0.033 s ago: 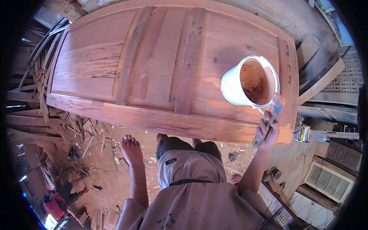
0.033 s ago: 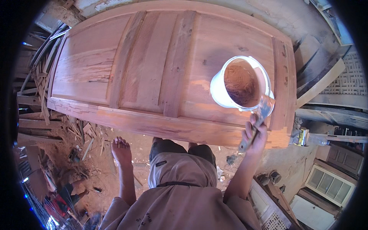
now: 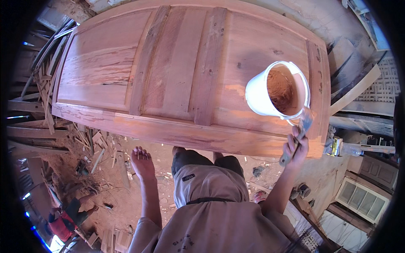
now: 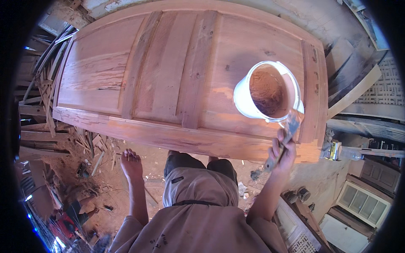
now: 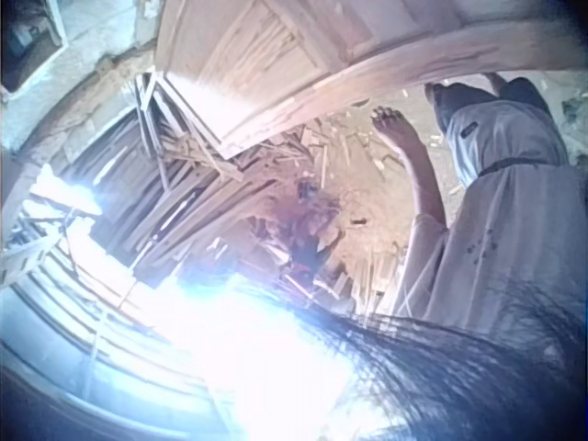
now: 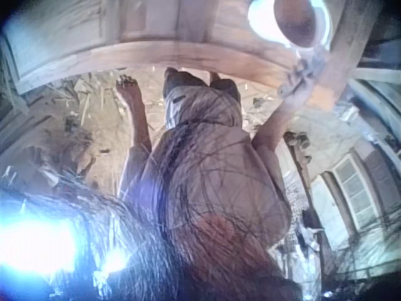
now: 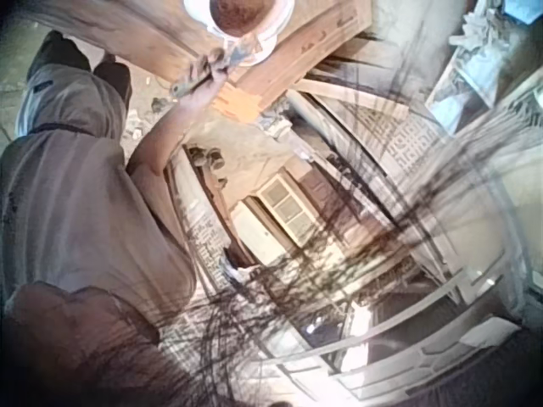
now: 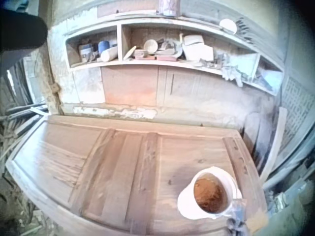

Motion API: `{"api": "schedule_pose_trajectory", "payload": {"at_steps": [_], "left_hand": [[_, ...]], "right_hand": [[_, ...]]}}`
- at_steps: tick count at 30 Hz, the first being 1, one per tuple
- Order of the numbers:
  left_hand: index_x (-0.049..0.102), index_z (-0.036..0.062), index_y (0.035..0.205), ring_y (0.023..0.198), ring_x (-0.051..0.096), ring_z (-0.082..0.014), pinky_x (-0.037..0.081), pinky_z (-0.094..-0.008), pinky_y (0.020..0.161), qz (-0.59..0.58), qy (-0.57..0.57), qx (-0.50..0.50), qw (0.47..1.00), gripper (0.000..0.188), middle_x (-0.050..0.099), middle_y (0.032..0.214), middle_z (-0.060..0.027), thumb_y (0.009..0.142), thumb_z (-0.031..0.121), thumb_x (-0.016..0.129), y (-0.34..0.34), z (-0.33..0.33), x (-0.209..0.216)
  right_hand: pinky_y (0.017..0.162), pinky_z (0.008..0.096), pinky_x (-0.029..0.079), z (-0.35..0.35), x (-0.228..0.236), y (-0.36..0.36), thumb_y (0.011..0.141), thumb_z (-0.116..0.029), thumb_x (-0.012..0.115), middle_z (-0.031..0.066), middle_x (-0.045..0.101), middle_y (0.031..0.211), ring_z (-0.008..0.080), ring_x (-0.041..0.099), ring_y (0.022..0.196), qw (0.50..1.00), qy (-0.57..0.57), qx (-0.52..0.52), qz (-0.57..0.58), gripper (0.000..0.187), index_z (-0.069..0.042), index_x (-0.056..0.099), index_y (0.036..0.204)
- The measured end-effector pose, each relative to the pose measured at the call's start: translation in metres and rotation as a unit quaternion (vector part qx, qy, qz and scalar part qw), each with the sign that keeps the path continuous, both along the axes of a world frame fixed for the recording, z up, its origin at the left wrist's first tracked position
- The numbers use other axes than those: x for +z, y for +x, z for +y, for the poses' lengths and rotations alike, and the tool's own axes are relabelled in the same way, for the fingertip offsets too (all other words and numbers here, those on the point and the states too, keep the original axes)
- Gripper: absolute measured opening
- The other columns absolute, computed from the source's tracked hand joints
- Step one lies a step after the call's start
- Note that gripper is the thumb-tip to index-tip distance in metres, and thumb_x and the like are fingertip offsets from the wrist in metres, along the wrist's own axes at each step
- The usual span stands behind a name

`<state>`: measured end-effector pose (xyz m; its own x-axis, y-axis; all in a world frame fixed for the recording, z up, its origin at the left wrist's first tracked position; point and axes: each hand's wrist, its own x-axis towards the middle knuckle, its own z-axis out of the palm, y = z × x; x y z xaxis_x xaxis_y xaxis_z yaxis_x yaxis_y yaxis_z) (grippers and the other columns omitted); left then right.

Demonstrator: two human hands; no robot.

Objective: The person applies wood putty to a large wooden panel by hand and using a putty knife, then dips the tool into a bucket of filler to retrieve more.

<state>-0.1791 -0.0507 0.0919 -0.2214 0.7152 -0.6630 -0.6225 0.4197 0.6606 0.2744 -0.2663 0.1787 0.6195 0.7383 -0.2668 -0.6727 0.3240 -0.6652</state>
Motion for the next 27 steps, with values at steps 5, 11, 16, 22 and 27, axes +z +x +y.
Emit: {"api": "schedule_pose_trajectory", "payload": {"at_steps": [5, 11, 16, 22, 27], "left_hand": [[0.061, 0.0121, 0.101, 0.083, 0.055, -0.0118, 0.043, -0.0273, 0.074, 0.078, 0.089, -0.085, 0.989, 0.02, 0.063, 0.094, 0.001, 0.102, 0.029, 0.051, -0.06, 0.098, -0.021], [0.059, 0.0057, 0.114, 0.092, 0.059, -0.0165, 0.044, -0.0318, 0.08, 0.495, 0.2, -0.208, 0.819, 0.028, 0.065, 0.103, -0.0059, 0.102, 0.031, 0.055, -0.104, 0.224, -0.076], [0.055, 0.0002, 0.123, 0.106, 0.058, -0.0289, 0.046, -0.0397, 0.09, 0.653, 0.364, -0.3, 0.593, 0.035, 0.06, 0.118, -0.0158, 0.1, 0.027, 0.06, -0.114, 0.267, -0.107], [0.052, -0.0022, 0.127, 0.117, 0.054, -0.0409, 0.043, -0.0499, 0.1, 0.625, 0.388, -0.352, 0.579, 0.04, 0.057, 0.126, -0.0226, 0.098, 0.021, 0.063, -0.105, 0.256, -0.106], [0.049, -0.0017, 0.132, 0.123, 0.052, -0.0409, 0.041, -0.0488, 0.104, 0.654, 0.403, -0.362, 0.528, 0.047, 0.056, 0.131, -0.0221, 0.097, 0.026, 0.064, -0.11, 0.255, -0.1]], "right_hand": [[0.035, 0.0217, 0.036, -0.005, 0.017, -0.091, 0.104, -0.037, 0.048, 0.0004, 0.046, 0.085, 0.0061, 0.041, 0.05, 0.976, -0.201, -0.084, -0.018, 0.045, -0.017, 0.044, 0.144], [0.064, 0.0396, 0.055, 0.022, -0.047, -0.213, 0.103, -0.017, 0.054, 0.0128, 0.06, 0.085, 0.0249, 0.063, 0.069, 0.821, -0.433, 0.071, -0.364, 0.046, -0.01, 0.045, 0.148], [0.07, 0.049, 0.052, 0.063, -0.082, -0.271, 0.097, -0.01, 0.058, 0.0258, 0.063, 0.092, 0.0447, 0.064, 0.08, 0.687, -0.547, 0.112, -0.466, 0.049, -0.011, 0.049, 0.145], [0.06, 0.0523, 0.053, 0.077, -0.117, -0.292, 0.1, -0.021, 0.055, 0.0238, 0.059, 0.084, 0.0442, 0.063, 0.067, 0.592, -0.61, 0.079, -0.52, 0.047, -0.018, 0.048, 0.147], [0.061, 0.0529, 0.051, 0.076, -0.087, -0.288, 0.099, -0.019, 0.056, 0.0246, 0.06, 0.082, 0.0446, 0.062, 0.067, 0.59, -0.616, 0.139, -0.502, 0.047, -0.017, 0.05, 0.145]]}}
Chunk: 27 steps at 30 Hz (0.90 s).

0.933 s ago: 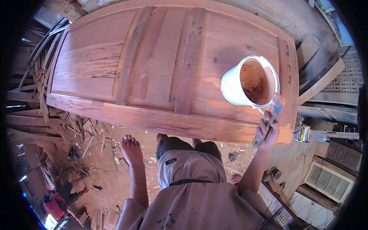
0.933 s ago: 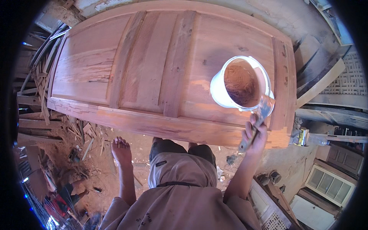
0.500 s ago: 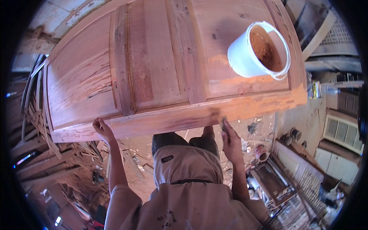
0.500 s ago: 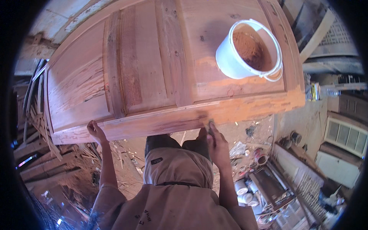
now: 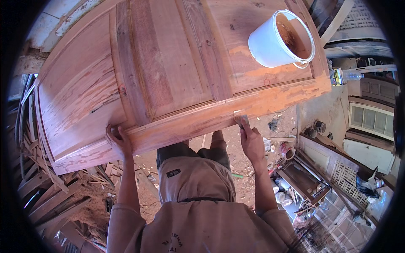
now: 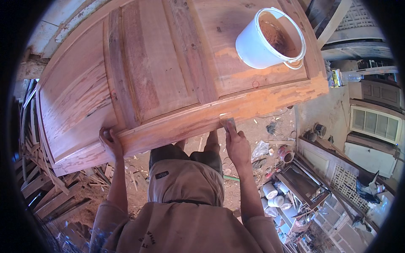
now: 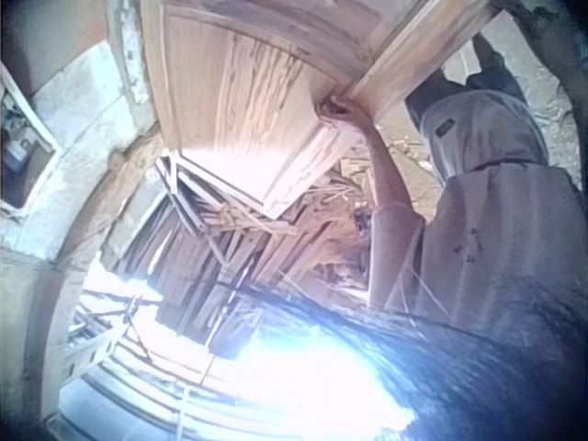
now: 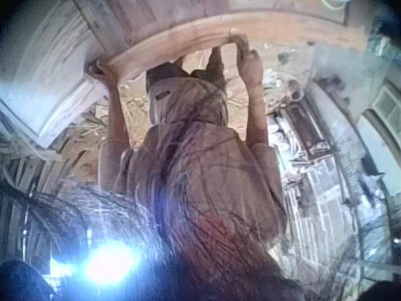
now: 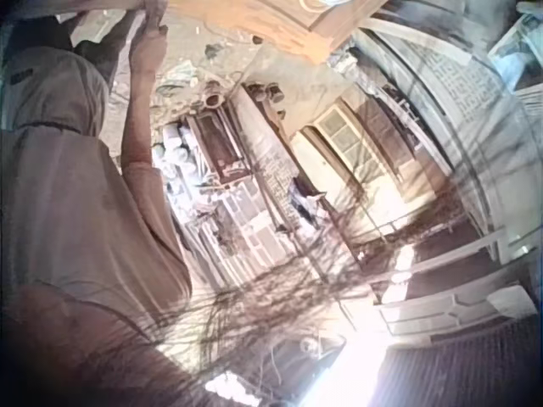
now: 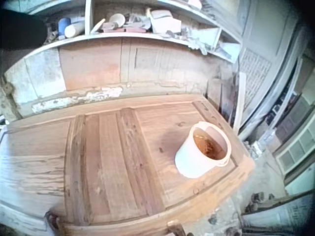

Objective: The person applies wood putty to a large wooden panel by hand and using a putty knife, then dips the tool into a bucket of filler to retrieve more.

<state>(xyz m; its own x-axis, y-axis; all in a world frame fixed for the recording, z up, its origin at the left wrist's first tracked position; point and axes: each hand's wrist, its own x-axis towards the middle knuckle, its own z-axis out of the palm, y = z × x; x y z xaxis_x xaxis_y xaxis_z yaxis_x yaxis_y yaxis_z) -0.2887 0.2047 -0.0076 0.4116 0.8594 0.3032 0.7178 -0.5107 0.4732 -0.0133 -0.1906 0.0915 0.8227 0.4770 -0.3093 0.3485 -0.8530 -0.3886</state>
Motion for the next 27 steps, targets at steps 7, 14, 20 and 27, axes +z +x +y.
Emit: {"api": "schedule_pose_trajectory", "payload": {"at_steps": [7, 14, 20, 27], "left_hand": [[0.048, 0.0005, 0.135, 0.127, 0.05, -0.0391, 0.035, -0.0528, 0.109, -0.005, 0.049, -0.028, 0.998, 0.055, 0.055, 0.134, -0.0193, 0.095, 0.033, 0.065, 0.009, 0.001, -0.004], [0.048, 0.0013, 0.136, 0.126, 0.051, -0.0382, 0.034, -0.051, 0.11, 0.028, 0.031, -0.005, 0.999, 0.057, 0.054, 0.137, -0.019, 0.096, 0.039, 0.063, 0.012, -0.003, 0.008], [0.049, 0.0014, 0.136, 0.127, 0.05, -0.0375, 0.034, -0.0501, 0.11, 0.044, 0.018, 0.009, 0.999, 0.057, 0.055, 0.137, -0.0186, 0.096, 0.04, 0.062, 0.011, -0.001, 0.004], [0.05, 0.0024, 0.135, 0.129, 0.049, -0.0352, 0.034, -0.0495, 0.111, 0.038, 0.028, 0.0, 0.999, 0.056, 0.054, 0.139, -0.0154, 0.096, 0.04, 0.061, 0.011, 0.0, -0.002]], "right_hand": [[0.058, 0.0517, 0.052, 0.012, -0.042, -0.02, 0.099, -0.02, 0.057, 0.0229, 0.059, 0.078, 0.0436, 0.063, 0.066, 0.993, 0.046, -0.033, -0.099, 0.048, -0.02, 0.05, 0.146], [0.059, 0.0527, 0.052, 0.01, -0.015, -0.029, 0.099, -0.022, 0.057, 0.0232, 0.059, 0.081, 0.0447, 0.063, 0.067, 0.998, 0.032, -0.054, -0.012, 0.048, -0.021, 0.049, 0.147], [0.058, 0.0516, 0.049, 0.02, -0.035, -0.041, 0.099, -0.017, 0.058, 0.0229, 0.059, 0.076, 0.0433, 0.062, 0.065, 0.996, 0.042, -0.045, -0.072, 0.048, -0.017, 0.051, 0.146], [0.057, 0.0513, 0.049, 0.033, -0.026, -0.051, 0.099, -0.017, 0.058, 0.0236, 0.058, 0.077, 0.0428, 0.061, 0.064, 0.994, 0.066, -0.051, -0.066, 0.047, -0.017, 0.051, 0.145]]}}
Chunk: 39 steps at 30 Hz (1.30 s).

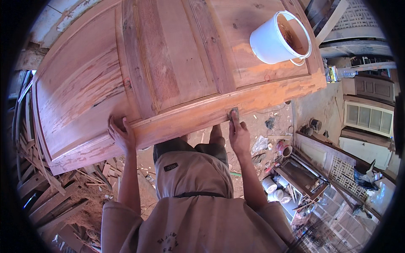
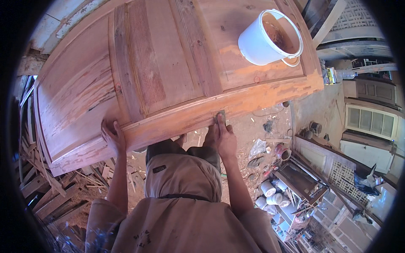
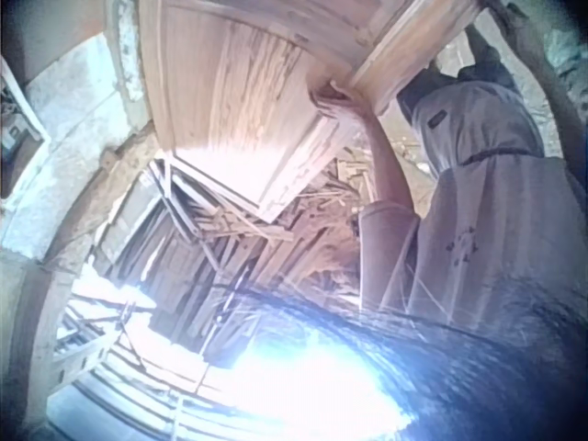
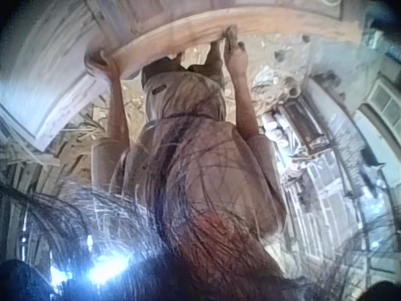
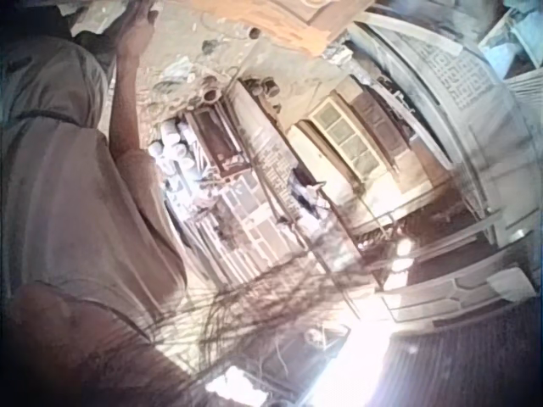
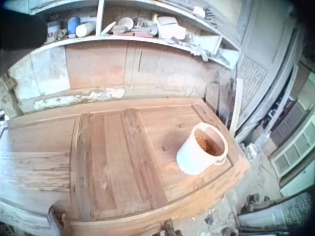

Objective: The person applies wood putty to a large wooden panel by hand and using a putty knife, then dips the tool into a bucket of filler to retrieve more.

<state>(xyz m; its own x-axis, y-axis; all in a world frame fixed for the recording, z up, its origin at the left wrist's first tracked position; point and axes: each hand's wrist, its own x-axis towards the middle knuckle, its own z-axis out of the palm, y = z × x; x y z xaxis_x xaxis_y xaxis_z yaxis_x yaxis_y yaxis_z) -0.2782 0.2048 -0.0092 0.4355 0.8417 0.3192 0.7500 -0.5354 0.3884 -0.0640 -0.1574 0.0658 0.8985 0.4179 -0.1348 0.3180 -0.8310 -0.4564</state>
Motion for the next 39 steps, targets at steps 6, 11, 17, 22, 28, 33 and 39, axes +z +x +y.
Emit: {"api": "schedule_pose_trajectory", "payload": {"at_steps": [6, 11, 17, 22, 28, 33, 39], "left_hand": [[0.05, 0.0029, 0.136, 0.13, 0.049, -0.0351, 0.033, -0.0498, 0.111, -0.001, -0.006, 0.012, 1.0, 0.056, 0.055, 0.139, -0.0148, 0.096, 0.041, 0.061, -0.001, 0.002, 0.007], [0.051, 0.0037, 0.136, 0.13, 0.049, -0.0342, 0.033, -0.0492, 0.111, 0.007, -0.001, 0.008, 1.0, 0.055, 0.055, 0.138, -0.0144, 0.096, 0.04, 0.062, 0.003, -0.001, 0.009], [0.051, 0.0051, 0.137, 0.13, 0.05, -0.0334, 0.033, -0.0486, 0.111, -0.019, -0.012, 0.011, 1.0, 0.054, 0.056, 0.138, -0.0133, 0.096, 0.039, 0.062, 0.002, 0.001, 0.011], [0.051, 0.006, 0.138, 0.129, 0.05, -0.0331, 0.034, -0.0482, 0.11, -0.016, -0.015, 0.01, 1.0, 0.055, 0.056, 0.138, -0.0125, 0.095, 0.038, 0.063, 0.007, -0.001, 0.011], [0.05, 0.0064, 0.138, 0.13, 0.05, -0.0341, 0.034, -0.0492, 0.11, -0.016, -0.012, 0.021, 1.0, 0.055, 0.055, 0.139, -0.0128, 0.095, 0.039, 0.063, 0.004, 0.001, 0.011], [0.049, 0.0043, 0.139, 0.13, 0.049, -0.0351, 0.033, -0.0501, 0.11, -0.018, -0.024, -0.009, 1.0, 0.054, 0.054, 0.139, -0.0152, 0.097, 0.036, 0.061, -0.002, 0.002, 0.012], [0.048, 0.0038, 0.14, 0.13, 0.049, -0.0364, 0.033, -0.0496, 0.11, -0.02, -0.02, -0.013, 1.0, 0.052, 0.055, 0.139, -0.0162, 0.098, 0.033, 0.06, -0.003, 0.002, 0.01]], "right_hand": [[0.058, 0.0508, 0.048, -0.009, -0.002, -0.016, 0.098, -0.014, 0.059, 0.0237, 0.058, 0.08, 0.0421, 0.061, 0.067, 0.999, 0.003, -0.017, 0.036, 0.046, -0.018, 0.054, 0.143], [0.059, 0.0501, 0.048, 0.009, -0.027, -0.021, 0.098, -0.014, 0.06, 0.0222, 0.057, 0.078, 0.041, 0.061, 0.067, 1.0, -0.01, -0.019, 0.015, 0.049, -0.019, 0.051, 0.146], [0.056, 0.0517, 0.052, -0.001, -0.007, -0.031, 0.1, -0.024, 0.056, 0.0222, 0.059, 0.083, 0.0444, 0.063, 0.066, 0.999, -0.003, 0.014, 0.029, 0.052, -0.026, 0.042, 0.151], [0.059, 0.0499, 0.049, 0.014, -0.022, -0.031, 0.098, -0.014, 0.059, 0.0227, 0.057, 0.077, 0.0419, 0.06, 0.065, 1.0, 0.016, -0.009, 0.005, 0.048, -0.02, 0.051, 0.146], [0.058, 0.0484, 0.051, -0.007, 0.028, -0.021, 0.096, -0.017, 0.063, 0.0191, 0.061, 0.08, 0.0394, 0.063, 0.065, 0.996, -0.047, 0.066, 0.039, 0.043, -0.022, 0.058, 0.139], [0.061, 0.0489, 0.059, 0.021, 0.046, 0.052, 0.1, -0.034, 0.055, 0.0153, 0.065, 0.099, 0.0391, 0.069, 0.072, 0.93, -0.18, 0.312, 0.073, 0.041, -0.033, 0.053, 0.141], [0.069, 0.0488, 0.059, 0.034, 0.049, 0.092, 0.098, -0.031, 0.056, 0.0139, 0.065, 0.102, 0.0348, 0.071, 0.075, 0.843, -0.266, 0.465, 0.049, 0.048, -0.041, 0.046, 0.145]]}}
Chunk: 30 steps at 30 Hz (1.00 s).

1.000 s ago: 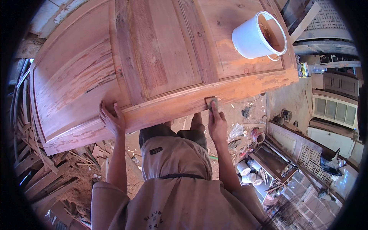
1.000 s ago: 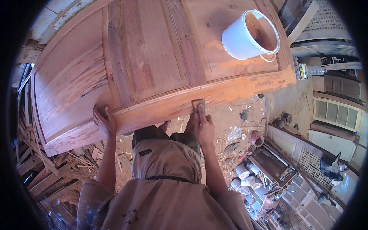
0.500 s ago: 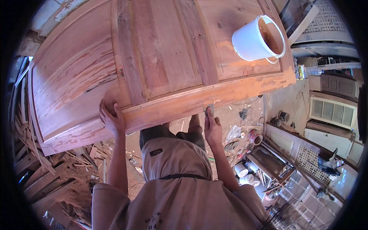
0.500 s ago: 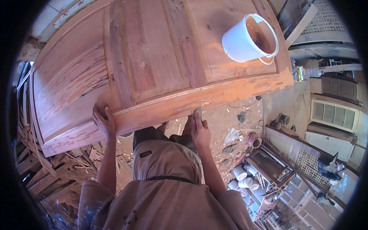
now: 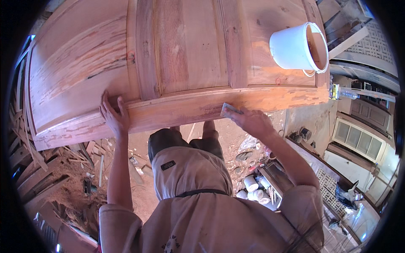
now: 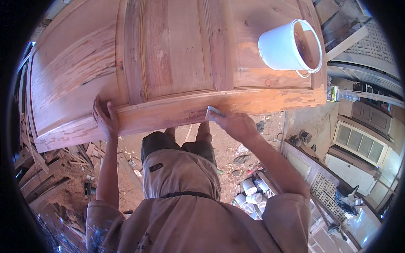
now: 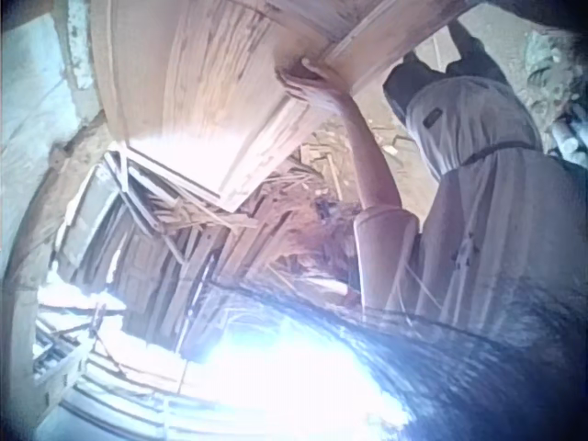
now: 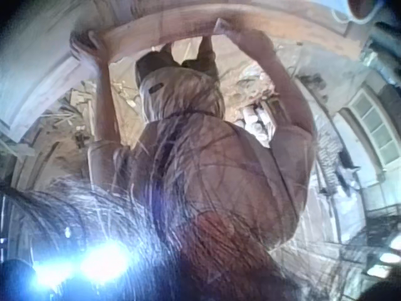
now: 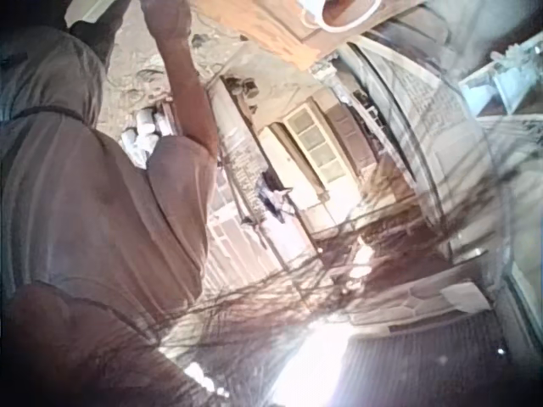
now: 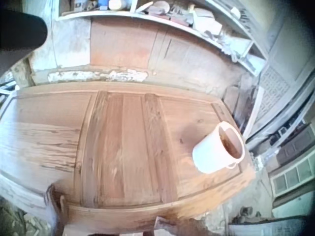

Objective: The person applies wood putty to a large wooden panel by hand and using a putty knife, then dips the tool into a bucket of filler to retrieve more.

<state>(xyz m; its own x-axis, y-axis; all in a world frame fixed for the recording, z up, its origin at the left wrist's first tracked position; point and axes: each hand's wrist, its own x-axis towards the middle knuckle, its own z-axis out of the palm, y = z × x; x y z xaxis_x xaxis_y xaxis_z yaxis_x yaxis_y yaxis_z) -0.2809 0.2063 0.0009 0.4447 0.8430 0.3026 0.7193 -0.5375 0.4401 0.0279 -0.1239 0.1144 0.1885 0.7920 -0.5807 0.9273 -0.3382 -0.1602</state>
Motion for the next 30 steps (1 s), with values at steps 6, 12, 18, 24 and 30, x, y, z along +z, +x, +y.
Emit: {"api": "schedule_pose_trajectory", "payload": {"at_steps": [6, 12, 18, 24, 30], "left_hand": [[0.048, 0.0041, 0.139, 0.129, 0.05, -0.0361, 0.035, -0.0492, 0.11, 0.014, 0.0, 0.012, 1.0, 0.054, 0.055, 0.138, -0.0163, 0.097, 0.034, 0.062, -0.003, 0.002, -0.005], [0.05, 0.0043, 0.138, 0.128, 0.051, -0.0358, 0.037, -0.0487, 0.109, 0.027, 0.016, 0.01, 0.999, 0.053, 0.056, 0.137, -0.016, 0.097, 0.036, 0.062, -0.008, 0.004, -0.005], [0.05, 0.0022, 0.137, 0.128, 0.051, -0.0362, 0.035, -0.0491, 0.11, 0.005, -0.008, 0.007, 1.0, 0.055, 0.057, 0.135, -0.0163, 0.097, 0.037, 0.061, 0.005, 0.0, -0.009], [0.049, 0.0033, 0.138, 0.129, 0.05, -0.0364, 0.034, -0.0498, 0.111, 0.015, 0.012, 0.012, 1.0, 0.055, 0.055, 0.138, -0.0163, 0.096, 0.037, 0.061, -0.001, 0.003, -0.006], [0.05, 0.0043, 0.136, 0.129, 0.049, -0.0374, 0.036, -0.0513, 0.109, 0.04, 0.023, 0.024, 0.999, 0.055, 0.053, 0.139, -0.0172, 0.095, 0.038, 0.063, 0.004, 0.002, -0.003]], "right_hand": [[0.07, 0.0496, 0.059, 0.005, 0.009, 0.011, 0.097, -0.029, 0.057, 0.0143, 0.065, 0.097, 0.036, 0.07, 0.074, 1.0, -0.002, 0.012, 0.025, 0.049, -0.04, 0.047, 0.144], [0.069, 0.0492, 0.058, -0.01, 0.021, 0.04, 0.096, -0.029, 0.059, 0.0145, 0.065, 0.095, 0.0362, 0.069, 0.074, 0.997, -0.083, 0.002, 0.008, 0.049, -0.037, 0.049, 0.143], [0.066, 0.0487, 0.058, -0.058, 0.022, 0.09, 0.099, -0.027, 0.053, 0.0154, 0.066, 0.088, 0.035, 0.07, 0.073, 0.996, -0.076, -0.009, -0.041, 0.043, -0.03, 0.049, 0.142], [0.076, 0.0526, 0.055, -0.084, 0.025, 0.072, 0.1, -0.022, 0.055, 0.0196, 0.07, 0.091, 0.0417, 0.068, 0.084, 0.977, -0.001, -0.213, -0.02, 0.039, -0.023, 0.054, 0.139], [0.093, 0.0408, 0.055, -0.048, -0.014, -0.066, 0.099, -0.012, 0.059, 0.0249, 0.065, 0.124, 0.0366, 0.068, 0.109, 0.855, 0.294, -0.402, 0.145, 0.044, -0.007, 0.053, 0.141]]}}
